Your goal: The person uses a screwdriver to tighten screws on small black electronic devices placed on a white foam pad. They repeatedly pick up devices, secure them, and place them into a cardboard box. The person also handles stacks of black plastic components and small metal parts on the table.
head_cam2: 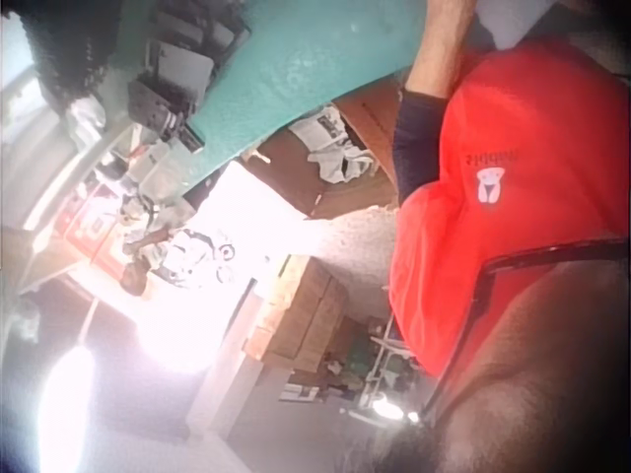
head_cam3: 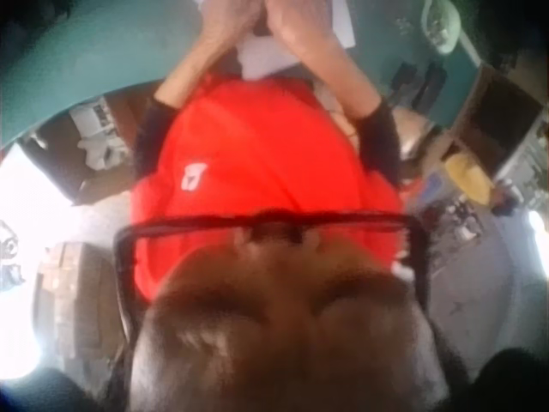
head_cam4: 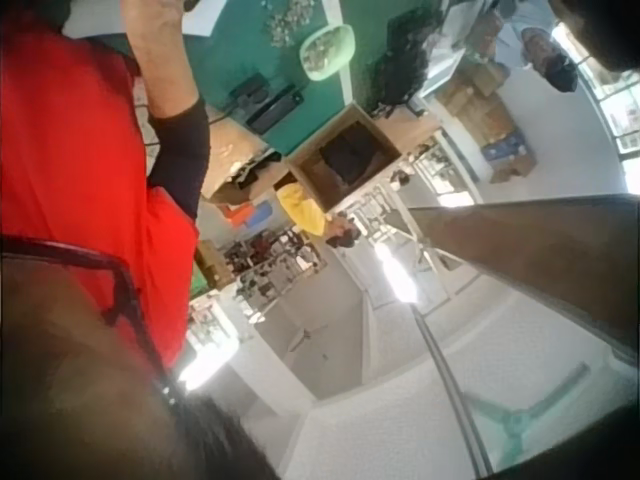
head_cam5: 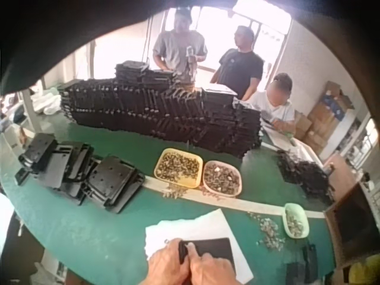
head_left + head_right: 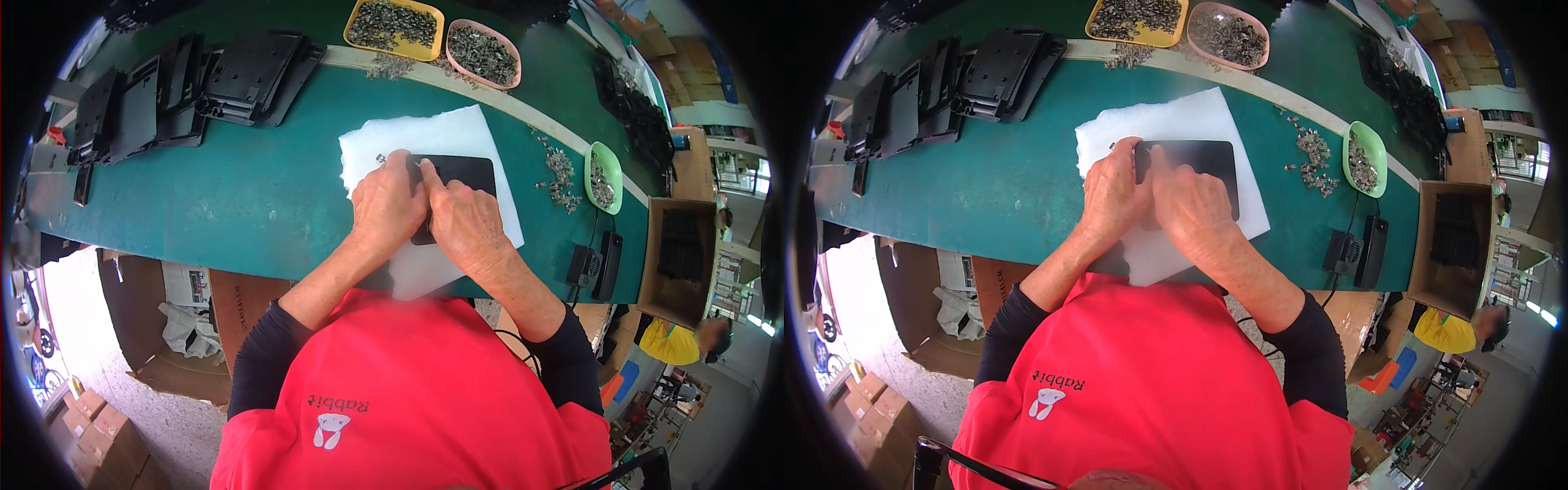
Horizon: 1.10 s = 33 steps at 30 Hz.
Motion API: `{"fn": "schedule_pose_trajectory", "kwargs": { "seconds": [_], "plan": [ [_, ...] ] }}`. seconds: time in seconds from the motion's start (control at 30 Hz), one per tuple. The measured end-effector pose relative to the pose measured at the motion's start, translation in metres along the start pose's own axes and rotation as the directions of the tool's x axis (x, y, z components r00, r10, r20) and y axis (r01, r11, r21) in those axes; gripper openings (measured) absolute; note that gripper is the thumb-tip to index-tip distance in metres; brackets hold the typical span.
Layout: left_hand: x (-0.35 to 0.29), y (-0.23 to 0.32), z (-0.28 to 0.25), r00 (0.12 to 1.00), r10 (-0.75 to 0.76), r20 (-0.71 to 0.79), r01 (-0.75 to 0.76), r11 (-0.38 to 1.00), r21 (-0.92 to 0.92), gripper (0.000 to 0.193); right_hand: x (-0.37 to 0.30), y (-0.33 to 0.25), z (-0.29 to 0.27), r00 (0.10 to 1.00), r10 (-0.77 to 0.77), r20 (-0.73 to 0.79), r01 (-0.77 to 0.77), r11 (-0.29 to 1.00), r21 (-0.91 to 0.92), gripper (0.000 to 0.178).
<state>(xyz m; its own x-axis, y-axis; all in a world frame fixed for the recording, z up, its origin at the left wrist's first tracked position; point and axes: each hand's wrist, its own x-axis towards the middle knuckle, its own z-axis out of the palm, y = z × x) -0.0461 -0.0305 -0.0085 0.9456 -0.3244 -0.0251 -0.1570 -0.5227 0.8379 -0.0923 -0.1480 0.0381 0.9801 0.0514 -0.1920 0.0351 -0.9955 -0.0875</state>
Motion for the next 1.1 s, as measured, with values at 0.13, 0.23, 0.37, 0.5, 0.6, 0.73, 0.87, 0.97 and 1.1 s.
{"fn": "schedule_pose_trajectory", "kwargs": {
  "seconds": [0.13,0.23,0.37,0.5,0.6,0.73,0.87,0.97,1.1],
  "plan": [
    [-0.001,-0.001,0.001,0.999,0.032,-0.004,-0.032,0.999,0.011,0.027,0.006,-0.007,-0.009,0.999,0.0,0.053,0.001,1.0,-0.006,0.027],
    [0.0,-0.007,0.005,0.994,0.101,-0.043,-0.101,0.995,0.004,0.026,0.009,-0.012,-0.021,0.998,-0.042,0.041,0.043,0.999,-0.027,0.017],
    [0.001,-0.008,0.006,0.981,0.178,-0.077,-0.174,0.983,0.05,0.028,0.016,-0.009,-0.035,0.986,-0.156,0.049,0.158,0.987,-0.038,0.012],
    [0.003,-0.005,0.005,0.988,0.143,-0.058,-0.134,0.982,0.13,0.032,0.018,0.011,-0.018,0.969,-0.233,-0.082,0.228,0.971,-0.067,0.018],
    [0.004,-0.003,0.005,0.999,0.046,-0.018,-0.043,0.989,0.14,0.043,0.012,0.019,-0.016,0.986,-0.152,-0.068,0.15,0.988,-0.037,0.034],
    [0.004,0.0,0.003,1.0,-0.006,-0.013,0.008,0.99,0.139,0.04,0.001,0.032,0.001,0.983,-0.121,-0.14,0.125,0.992,0.016,0.043],
    [0.002,0.002,0.004,0.999,-0.018,-0.03,0.023,0.984,0.178,0.037,-0.002,0.037,0.014,0.975,-0.123,-0.183,0.133,0.99,0.044,0.047],
    [0.002,0.002,0.005,0.999,-0.01,-0.035,0.016,0.984,0.176,0.036,-0.002,0.037,0.017,0.977,-0.112,-0.182,0.126,0.99,0.068,0.047],
    [0.002,0.001,0.006,0.999,-0.005,-0.047,0.013,0.985,0.174,0.036,-0.002,0.035,0.016,0.977,-0.112,-0.182,0.121,0.992,0.041,0.048]
  ]
}}
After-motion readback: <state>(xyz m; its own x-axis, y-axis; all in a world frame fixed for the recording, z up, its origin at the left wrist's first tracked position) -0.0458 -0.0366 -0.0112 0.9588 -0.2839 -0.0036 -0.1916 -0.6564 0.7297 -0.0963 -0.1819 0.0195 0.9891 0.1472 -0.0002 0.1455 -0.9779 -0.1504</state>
